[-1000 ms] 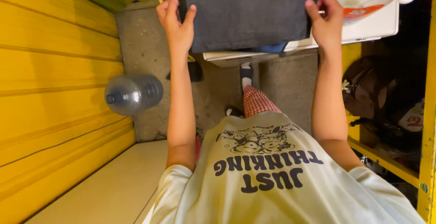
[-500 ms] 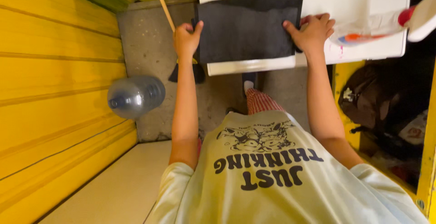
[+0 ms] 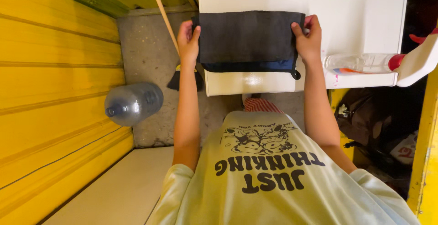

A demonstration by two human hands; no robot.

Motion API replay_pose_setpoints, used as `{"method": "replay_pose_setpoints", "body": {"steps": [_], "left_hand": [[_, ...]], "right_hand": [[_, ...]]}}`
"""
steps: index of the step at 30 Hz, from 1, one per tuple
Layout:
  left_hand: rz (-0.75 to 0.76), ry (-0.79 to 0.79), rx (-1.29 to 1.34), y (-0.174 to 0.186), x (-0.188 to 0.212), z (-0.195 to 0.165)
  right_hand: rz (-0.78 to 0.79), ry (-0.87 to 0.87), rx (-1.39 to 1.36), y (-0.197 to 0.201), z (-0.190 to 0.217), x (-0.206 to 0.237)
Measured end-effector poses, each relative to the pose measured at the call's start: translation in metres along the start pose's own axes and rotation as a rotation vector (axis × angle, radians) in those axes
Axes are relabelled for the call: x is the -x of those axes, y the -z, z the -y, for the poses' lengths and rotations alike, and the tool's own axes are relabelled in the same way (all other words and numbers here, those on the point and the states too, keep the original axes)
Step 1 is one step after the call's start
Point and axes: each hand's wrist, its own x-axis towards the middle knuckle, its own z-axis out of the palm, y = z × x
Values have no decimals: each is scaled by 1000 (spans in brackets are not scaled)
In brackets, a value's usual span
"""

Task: The person wipes a white surface with a black cloth, then sprays a cleaning solution from a bottle and wipes the surface again. They proceed to clean a yellow metal surface, repeatedly spraying and wiping with the cloth to remove stains.

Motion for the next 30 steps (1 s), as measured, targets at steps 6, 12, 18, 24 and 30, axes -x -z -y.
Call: {"method": "replay_pose_setpoints", "body": {"steps": [6, 12, 18, 24, 30], "left_hand": [[-145, -132, 216, 7, 64, -49], [249, -651, 521, -2, 95, -180], [697, -658, 285, -69, 53, -249], [104, -358, -296, -120, 72, -232], [480, 243, 351, -82, 74, -114]], "right_hand": [[82, -125, -782, 46, 24, 13], [210, 492, -1098, 93, 112, 16], [583, 1011, -982, 69, 231, -23], [128, 548, -766, 11, 233, 16], [-7, 720, 19, -28, 182, 6]]}}
